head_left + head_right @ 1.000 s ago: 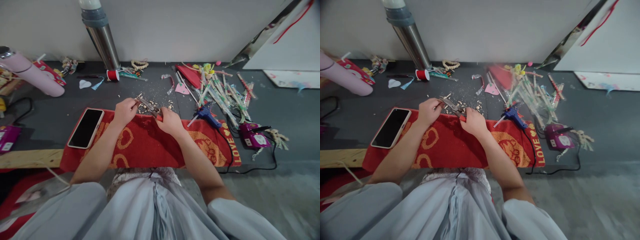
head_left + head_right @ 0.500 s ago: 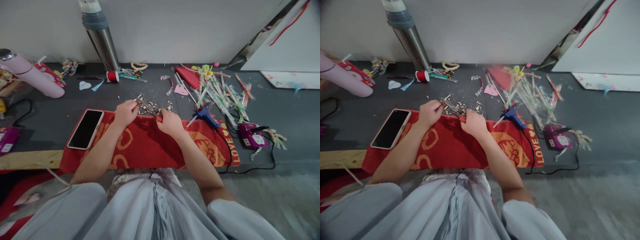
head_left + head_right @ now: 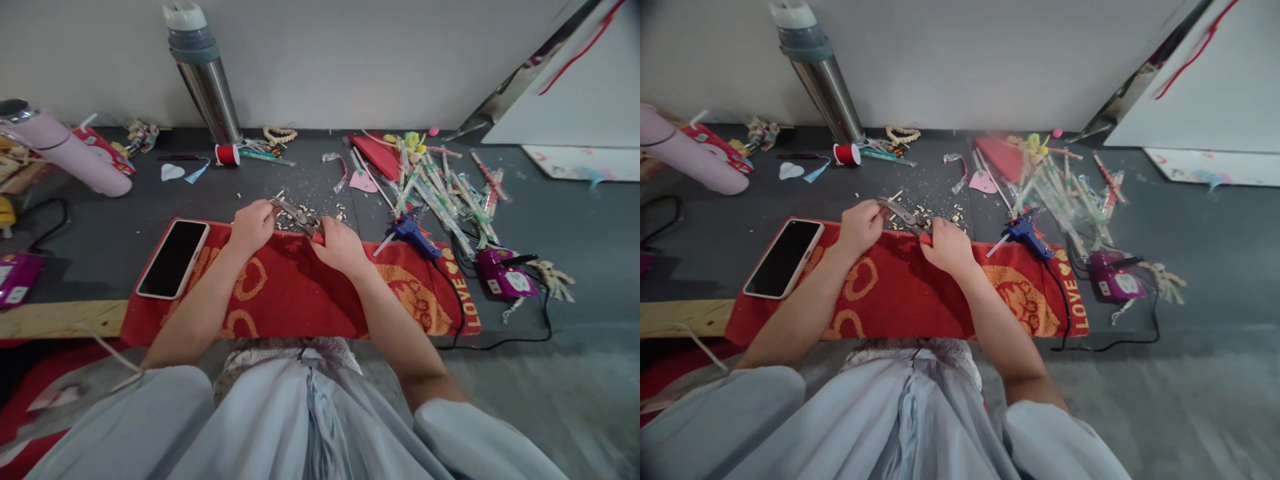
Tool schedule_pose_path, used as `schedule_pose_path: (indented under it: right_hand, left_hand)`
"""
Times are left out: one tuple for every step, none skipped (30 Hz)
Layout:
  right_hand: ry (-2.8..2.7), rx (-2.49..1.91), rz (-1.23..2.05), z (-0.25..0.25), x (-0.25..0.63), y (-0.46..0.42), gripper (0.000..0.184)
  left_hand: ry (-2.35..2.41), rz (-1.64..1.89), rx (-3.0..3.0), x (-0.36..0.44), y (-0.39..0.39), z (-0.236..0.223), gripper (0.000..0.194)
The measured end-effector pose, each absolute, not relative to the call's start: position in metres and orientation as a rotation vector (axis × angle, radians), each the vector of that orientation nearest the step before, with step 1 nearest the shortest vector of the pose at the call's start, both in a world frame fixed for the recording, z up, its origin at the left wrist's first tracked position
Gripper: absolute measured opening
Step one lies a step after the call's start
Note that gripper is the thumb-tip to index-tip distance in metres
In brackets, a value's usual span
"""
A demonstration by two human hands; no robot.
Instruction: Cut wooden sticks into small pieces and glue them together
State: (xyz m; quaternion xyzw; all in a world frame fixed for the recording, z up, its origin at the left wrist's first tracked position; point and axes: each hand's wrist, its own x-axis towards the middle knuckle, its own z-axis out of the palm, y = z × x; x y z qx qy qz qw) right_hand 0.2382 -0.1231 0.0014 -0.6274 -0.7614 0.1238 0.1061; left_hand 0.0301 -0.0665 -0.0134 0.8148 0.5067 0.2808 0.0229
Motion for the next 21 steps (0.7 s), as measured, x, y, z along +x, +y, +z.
schedule_pose_path:
  right_hand:
    - [-2.241,-1.829,0.368,0.0009,0.2389,-0.1228,0.033]
    - [-2.24,-1.808,0.369,0.0005,0.2397,-0.1227,0.034]
    - [-2.237,-1.791,0.369,0.0002,0.2406,-0.1226,0.036]
    - [-2.234,-1.777,0.369,-0.0001,0.2414,-0.1224,0.037]
    - [-2.233,-1.767,0.367,-0.0002,0.2422,-0.1223,0.038]
    - [-2.233,-1.759,0.367,-0.0003,0.2428,-0.1221,0.039]
    - [-2.234,-1.756,0.369,-0.0001,0.2432,-0.122,0.04]
    - [-2.235,-1.759,0.372,0.0002,0.2434,-0.1219,0.039]
    - [-2.238,-1.764,0.376,0.0007,0.2434,-0.1219,0.038]
    - [-2.241,-1.771,0.38,0.0013,0.2432,-0.122,0.037]
    - [-2.243,-1.783,0.383,0.0021,0.2429,-0.1223,0.035]
    - [-2.242,-1.797,0.384,0.0028,0.2424,-0.1226,0.034]
    - [-2.238,-1.81,0.382,0.0036,0.2419,-0.1229,0.033]
    - [-2.233,-1.821,0.376,0.0042,0.2414,-0.1233,0.033]
    - [-2.226,-1.831,0.369,0.0047,0.2408,-0.1236,0.033]
    - [-2.221,-1.838,0.364,0.0052,0.2404,-0.124,0.033]
    - [-2.216,-1.842,0.36,0.0056,0.2399,-0.1243,0.033]
    - [-2.213,-1.845,0.359,0.0059,0.2395,-0.1246,0.033]
    - [-2.21,-1.852,0.361,0.0063,0.2391,-0.1249,0.032]
    - [-2.207,-1.86,0.366,0.0067,0.2387,-0.1251,0.032]
    - [-2.205,-1.871,0.372,0.0072,0.2383,-0.1253,0.031]
  left_hand:
    - [1.566,0.862,2.521,0.0294,-0.0663,-0.0131,0.024]
    - [1.559,0.851,2.518,0.0289,-0.0662,-0.0126,0.023]
    - [1.547,0.835,2.513,0.0284,-0.0662,-0.0121,0.022]
    - [1.532,0.815,2.506,0.0282,-0.0662,-0.0115,0.021]
    - [1.518,0.796,2.497,0.0281,-0.0663,-0.0109,0.021]
    - [1.504,0.775,2.489,0.0281,-0.0663,-0.0104,0.021]
    - [1.495,0.757,2.483,0.0282,-0.0664,-0.01,0.021]
    - [1.49,0.739,2.479,0.0284,-0.0665,-0.0097,0.021]
    - [1.491,0.723,2.477,0.0287,-0.0666,-0.0094,0.022]
    - [1.496,0.708,2.474,0.029,-0.0667,-0.0091,0.022]
    - [1.504,0.692,2.471,0.0293,-0.0668,-0.0089,0.023]
    - [1.513,0.675,2.468,0.0297,-0.0669,-0.0087,0.023]
    - [1.521,0.661,2.465,0.03,-0.0671,-0.0084,0.023]
    - [1.528,0.65,2.462,0.0304,-0.0673,-0.0082,0.023]
    - [1.533,0.644,2.461,0.0307,-0.0675,-0.008,0.023]
    - [1.534,0.643,2.462,0.031,-0.0677,-0.0078,0.023]
    - [1.533,0.647,2.466,0.0313,-0.0679,-0.0077,0.023]
    - [1.531,0.653,2.471,0.0316,-0.0682,-0.0076,0.023]
    - [1.529,0.661,2.477,0.0318,-0.0685,-0.0075,0.023]
    - [1.528,0.668,2.482,0.0319,-0.0688,-0.0074,0.023]
    - [1.527,0.676,2.488,0.0321,-0.0692,-0.0073,0.023]
